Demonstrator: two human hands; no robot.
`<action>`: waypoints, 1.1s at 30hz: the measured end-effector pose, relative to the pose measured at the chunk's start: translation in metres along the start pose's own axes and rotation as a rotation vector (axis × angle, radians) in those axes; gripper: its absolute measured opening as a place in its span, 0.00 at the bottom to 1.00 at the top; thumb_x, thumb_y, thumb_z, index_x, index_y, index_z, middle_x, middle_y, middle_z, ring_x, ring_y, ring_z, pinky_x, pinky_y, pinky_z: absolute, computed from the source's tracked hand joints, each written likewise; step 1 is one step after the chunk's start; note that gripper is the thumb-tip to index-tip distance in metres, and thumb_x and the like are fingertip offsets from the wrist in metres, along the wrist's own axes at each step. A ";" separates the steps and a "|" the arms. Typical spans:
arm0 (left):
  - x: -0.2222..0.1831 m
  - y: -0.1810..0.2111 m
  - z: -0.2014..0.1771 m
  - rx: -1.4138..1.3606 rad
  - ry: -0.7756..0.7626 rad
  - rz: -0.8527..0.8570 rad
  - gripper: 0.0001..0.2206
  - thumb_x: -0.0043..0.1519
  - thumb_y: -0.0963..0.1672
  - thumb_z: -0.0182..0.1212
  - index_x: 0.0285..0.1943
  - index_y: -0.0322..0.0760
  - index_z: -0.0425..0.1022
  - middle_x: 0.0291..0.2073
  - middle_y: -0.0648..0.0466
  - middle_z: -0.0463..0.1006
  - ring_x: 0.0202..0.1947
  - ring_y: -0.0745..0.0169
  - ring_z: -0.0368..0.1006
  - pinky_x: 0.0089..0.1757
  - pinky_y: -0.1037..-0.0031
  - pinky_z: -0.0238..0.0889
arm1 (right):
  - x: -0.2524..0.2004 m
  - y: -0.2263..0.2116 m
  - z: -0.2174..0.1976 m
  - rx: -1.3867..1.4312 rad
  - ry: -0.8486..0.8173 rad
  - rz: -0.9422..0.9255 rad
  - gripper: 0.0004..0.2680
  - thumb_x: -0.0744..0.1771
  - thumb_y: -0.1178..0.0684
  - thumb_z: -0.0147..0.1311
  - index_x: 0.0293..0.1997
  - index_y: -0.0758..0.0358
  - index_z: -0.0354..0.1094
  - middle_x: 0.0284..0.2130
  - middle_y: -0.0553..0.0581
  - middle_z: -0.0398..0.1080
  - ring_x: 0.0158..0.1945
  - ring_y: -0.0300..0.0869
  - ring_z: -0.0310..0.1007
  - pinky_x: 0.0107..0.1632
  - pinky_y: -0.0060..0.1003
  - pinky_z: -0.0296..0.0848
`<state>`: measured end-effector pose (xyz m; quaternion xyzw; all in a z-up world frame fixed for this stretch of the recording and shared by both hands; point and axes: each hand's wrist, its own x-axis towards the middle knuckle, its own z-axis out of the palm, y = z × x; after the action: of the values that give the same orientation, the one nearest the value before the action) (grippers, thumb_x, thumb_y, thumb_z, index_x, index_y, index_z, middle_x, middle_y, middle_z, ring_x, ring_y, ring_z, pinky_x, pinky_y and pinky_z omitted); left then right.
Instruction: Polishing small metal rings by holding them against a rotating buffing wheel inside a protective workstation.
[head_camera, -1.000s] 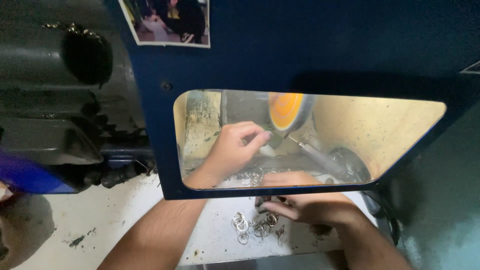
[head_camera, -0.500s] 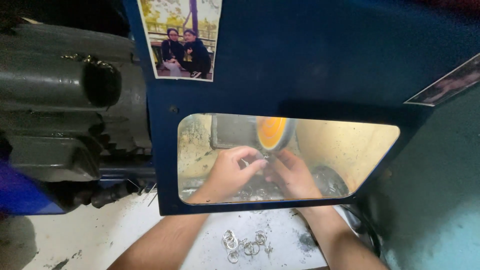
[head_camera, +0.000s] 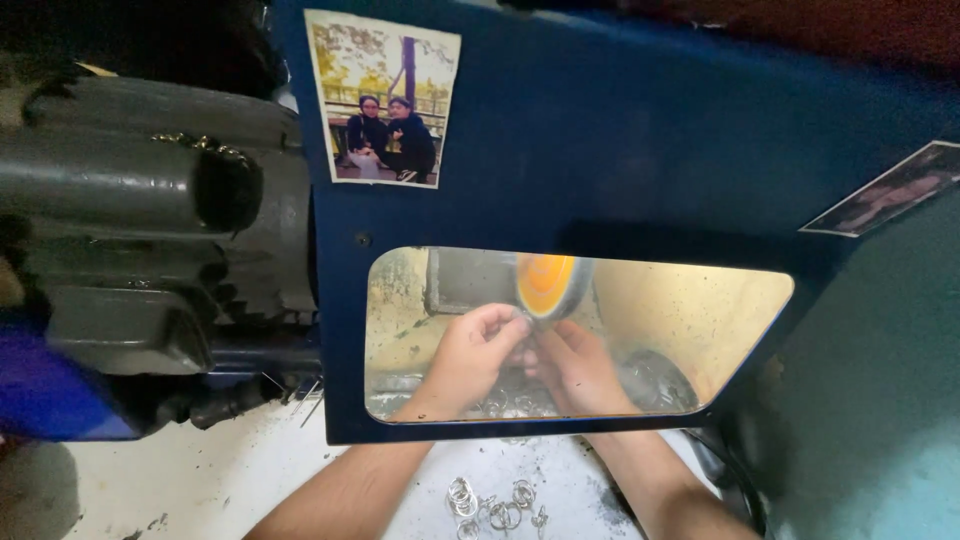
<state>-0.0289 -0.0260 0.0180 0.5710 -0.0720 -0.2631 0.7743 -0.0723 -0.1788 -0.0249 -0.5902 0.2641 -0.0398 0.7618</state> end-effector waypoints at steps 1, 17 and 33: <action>0.000 0.002 -0.001 0.000 0.002 0.004 0.09 0.64 0.43 0.64 0.48 0.32 0.81 0.35 0.50 0.84 0.38 0.67 0.78 0.42 0.69 0.78 | -0.007 -0.008 0.007 -0.001 -0.004 -0.003 0.09 0.69 0.54 0.55 0.47 0.71 0.66 0.33 0.62 0.71 0.33 0.46 0.75 0.39 0.43 0.77; 0.010 -0.009 -0.007 -0.036 -0.082 -0.018 0.10 0.66 0.44 0.61 0.48 0.32 0.80 0.30 0.50 0.82 0.31 0.66 0.78 0.36 0.74 0.77 | -0.051 -0.060 0.025 -0.422 0.003 -0.108 0.13 0.67 0.48 0.61 0.49 0.69 0.75 0.36 0.68 0.78 0.41 0.50 0.81 0.49 0.51 0.80; -0.004 0.019 -0.007 0.181 -0.114 -0.021 0.11 0.67 0.46 0.52 0.51 0.37 0.77 0.42 0.54 0.83 0.39 0.65 0.81 0.47 0.75 0.76 | -0.039 -0.046 0.026 -0.325 0.093 -0.177 0.12 0.64 0.49 0.60 0.46 0.64 0.79 0.38 0.58 0.82 0.40 0.43 0.81 0.51 0.40 0.79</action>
<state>-0.0232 -0.0142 0.0337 0.6232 -0.1335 -0.2958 0.7115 -0.0831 -0.1552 0.0354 -0.7238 0.2489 -0.0906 0.6372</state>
